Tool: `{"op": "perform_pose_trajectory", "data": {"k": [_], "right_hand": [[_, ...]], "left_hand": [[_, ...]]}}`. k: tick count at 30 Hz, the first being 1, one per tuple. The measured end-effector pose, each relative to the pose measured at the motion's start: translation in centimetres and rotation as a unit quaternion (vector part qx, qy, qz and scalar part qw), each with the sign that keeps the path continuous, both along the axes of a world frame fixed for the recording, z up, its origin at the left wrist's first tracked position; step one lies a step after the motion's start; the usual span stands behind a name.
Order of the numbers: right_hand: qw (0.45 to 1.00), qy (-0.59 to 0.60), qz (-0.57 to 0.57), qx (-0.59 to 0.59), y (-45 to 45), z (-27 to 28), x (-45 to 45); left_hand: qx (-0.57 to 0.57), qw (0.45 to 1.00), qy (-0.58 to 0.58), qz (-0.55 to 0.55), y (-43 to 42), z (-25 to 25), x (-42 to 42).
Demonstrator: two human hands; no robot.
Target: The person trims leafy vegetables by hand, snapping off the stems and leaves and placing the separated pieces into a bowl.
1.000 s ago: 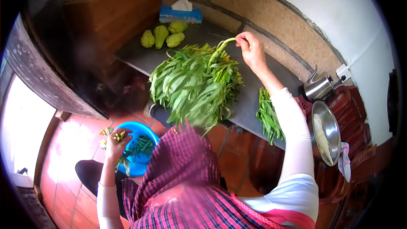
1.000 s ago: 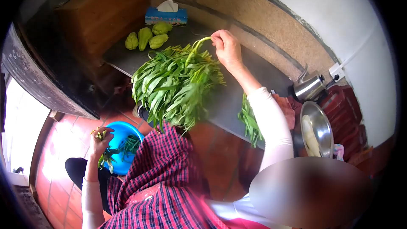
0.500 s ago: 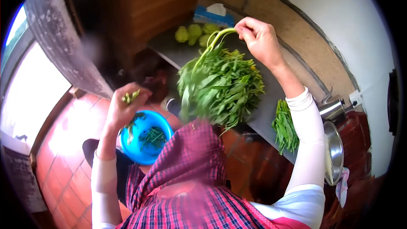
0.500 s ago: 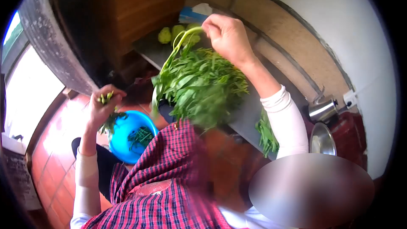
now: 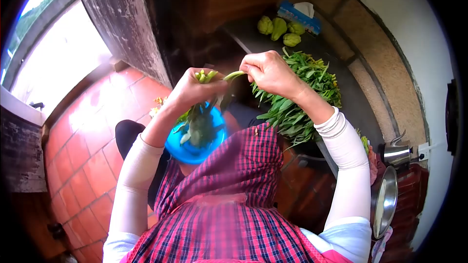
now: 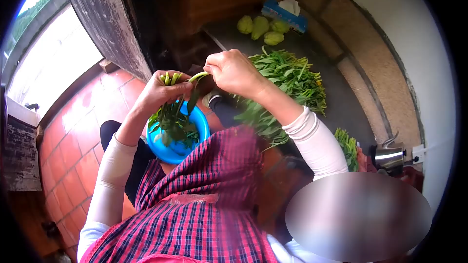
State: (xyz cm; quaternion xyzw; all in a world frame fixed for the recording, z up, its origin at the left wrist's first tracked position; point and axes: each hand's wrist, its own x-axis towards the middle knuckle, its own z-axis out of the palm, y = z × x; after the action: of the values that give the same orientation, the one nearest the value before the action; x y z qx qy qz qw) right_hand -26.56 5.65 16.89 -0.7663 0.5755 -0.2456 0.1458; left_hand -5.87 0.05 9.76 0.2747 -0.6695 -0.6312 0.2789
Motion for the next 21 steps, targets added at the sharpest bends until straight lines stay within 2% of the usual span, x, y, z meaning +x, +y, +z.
{"op": "perform_pose_trajectory", "data": {"k": [1, 3, 8, 12, 19, 21], "right_hand": [[0.998, 0.018, -0.009, 0.052, -0.4, -0.2, 0.1], [0.996, 0.049, 0.028, -0.075, -1.1, -1.3, 0.1], [0.974, 0.148, 0.102, -0.138, -1.7, -2.1, 1.9], [0.975, 0.193, 0.108, -0.005, -2.1, -4.5, 3.4], [0.981, 0.150, 0.120, 0.039, -2.0, -5.6, 3.8], [0.978, 0.162, 0.125, 0.048, -1.8, -6.2, 3.8]], "left_hand": [[0.033, 0.999, 0.001, 0.007, -0.1, -0.6, 0.5], [0.099, 0.995, 0.003, 0.023, -0.3, -1.5, 1.5], [0.155, 0.988, -0.001, 0.018, -0.8, -3.4, 3.1], [0.168, 0.986, -0.003, -0.005, -0.8, -4.2, 3.5], [0.100, 0.987, -0.110, -0.056, -0.8, -6.0, 4.2], [0.109, 0.985, -0.127, -0.034, 0.0, -5.4, 3.9]]}}
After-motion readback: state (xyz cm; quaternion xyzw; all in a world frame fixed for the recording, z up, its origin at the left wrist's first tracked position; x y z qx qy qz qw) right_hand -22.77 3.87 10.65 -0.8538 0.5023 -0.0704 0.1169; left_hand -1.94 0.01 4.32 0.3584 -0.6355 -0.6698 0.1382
